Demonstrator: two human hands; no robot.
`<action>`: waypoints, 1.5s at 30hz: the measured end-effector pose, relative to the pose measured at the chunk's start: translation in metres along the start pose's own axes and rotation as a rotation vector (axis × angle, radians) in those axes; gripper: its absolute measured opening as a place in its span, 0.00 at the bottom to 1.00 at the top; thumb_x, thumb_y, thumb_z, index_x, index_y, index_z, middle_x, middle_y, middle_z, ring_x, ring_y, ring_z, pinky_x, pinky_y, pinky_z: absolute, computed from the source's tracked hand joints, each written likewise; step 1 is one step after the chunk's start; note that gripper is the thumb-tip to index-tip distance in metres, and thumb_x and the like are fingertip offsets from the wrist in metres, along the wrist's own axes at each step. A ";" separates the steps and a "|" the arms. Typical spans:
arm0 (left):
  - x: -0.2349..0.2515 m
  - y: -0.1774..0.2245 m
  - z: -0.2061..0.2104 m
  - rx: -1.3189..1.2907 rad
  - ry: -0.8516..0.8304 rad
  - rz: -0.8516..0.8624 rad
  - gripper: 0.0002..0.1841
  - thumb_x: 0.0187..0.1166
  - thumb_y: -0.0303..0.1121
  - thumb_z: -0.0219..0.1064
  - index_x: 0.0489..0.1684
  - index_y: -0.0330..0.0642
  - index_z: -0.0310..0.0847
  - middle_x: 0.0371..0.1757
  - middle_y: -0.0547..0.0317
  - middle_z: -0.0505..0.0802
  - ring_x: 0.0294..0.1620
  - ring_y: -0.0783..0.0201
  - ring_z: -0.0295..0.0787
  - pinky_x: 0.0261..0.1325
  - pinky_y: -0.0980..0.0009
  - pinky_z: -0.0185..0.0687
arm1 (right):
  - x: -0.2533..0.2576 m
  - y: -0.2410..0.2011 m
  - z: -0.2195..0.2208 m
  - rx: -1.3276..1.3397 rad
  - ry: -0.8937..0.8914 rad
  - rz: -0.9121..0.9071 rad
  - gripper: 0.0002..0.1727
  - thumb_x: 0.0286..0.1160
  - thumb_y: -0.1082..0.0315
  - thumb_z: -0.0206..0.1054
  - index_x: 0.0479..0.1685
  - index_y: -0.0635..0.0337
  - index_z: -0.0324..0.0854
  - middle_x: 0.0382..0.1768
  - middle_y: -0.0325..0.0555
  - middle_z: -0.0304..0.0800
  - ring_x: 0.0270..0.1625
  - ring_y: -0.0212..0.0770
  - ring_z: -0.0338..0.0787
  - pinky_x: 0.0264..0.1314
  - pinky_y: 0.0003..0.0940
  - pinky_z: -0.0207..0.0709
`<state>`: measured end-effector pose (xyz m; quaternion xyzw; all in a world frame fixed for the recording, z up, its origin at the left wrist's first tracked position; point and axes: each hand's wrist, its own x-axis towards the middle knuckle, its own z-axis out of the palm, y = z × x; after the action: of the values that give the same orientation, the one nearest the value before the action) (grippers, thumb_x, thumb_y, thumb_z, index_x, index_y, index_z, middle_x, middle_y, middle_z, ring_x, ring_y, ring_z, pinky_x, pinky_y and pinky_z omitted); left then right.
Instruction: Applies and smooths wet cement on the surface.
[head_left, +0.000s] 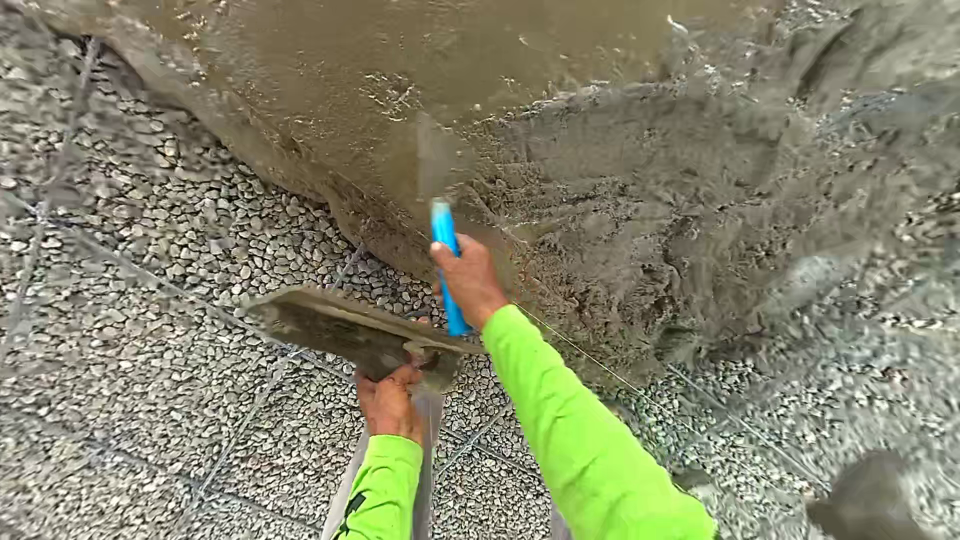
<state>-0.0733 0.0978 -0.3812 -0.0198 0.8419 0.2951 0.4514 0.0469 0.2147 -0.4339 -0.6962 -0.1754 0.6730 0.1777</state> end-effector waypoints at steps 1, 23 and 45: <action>0.001 -0.001 0.000 0.010 0.009 0.009 0.39 0.54 0.07 0.66 0.75 0.34 0.64 0.54 0.38 0.86 0.47 0.49 0.89 0.40 0.52 0.89 | 0.003 0.002 0.005 0.051 0.008 0.036 0.23 0.91 0.53 0.58 0.72 0.59 0.76 0.35 0.53 0.88 0.26 0.48 0.90 0.28 0.47 0.90; -0.025 -0.031 0.000 0.150 -0.173 0.155 0.38 0.57 0.12 0.64 0.74 0.41 0.62 0.51 0.53 0.87 0.45 0.62 0.90 0.32 0.66 0.89 | -0.021 0.187 -0.402 -0.379 1.072 0.439 0.30 0.89 0.52 0.56 0.78 0.66 0.71 0.66 0.70 0.86 0.70 0.66 0.86 0.70 0.65 0.78; -0.037 -0.048 0.008 0.096 -0.198 0.135 0.43 0.49 0.10 0.65 0.77 0.35 0.61 0.54 0.41 0.89 0.50 0.54 0.91 0.42 0.60 0.90 | -0.061 0.177 -0.227 -0.782 0.416 -0.132 0.27 0.89 0.54 0.59 0.79 0.62 0.72 0.44 0.66 0.91 0.43 0.67 0.93 0.44 0.70 0.83</action>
<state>-0.0309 0.0538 -0.3791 0.0879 0.8058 0.2849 0.5117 0.2724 0.0278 -0.4588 -0.8189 -0.4214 0.3889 -0.0246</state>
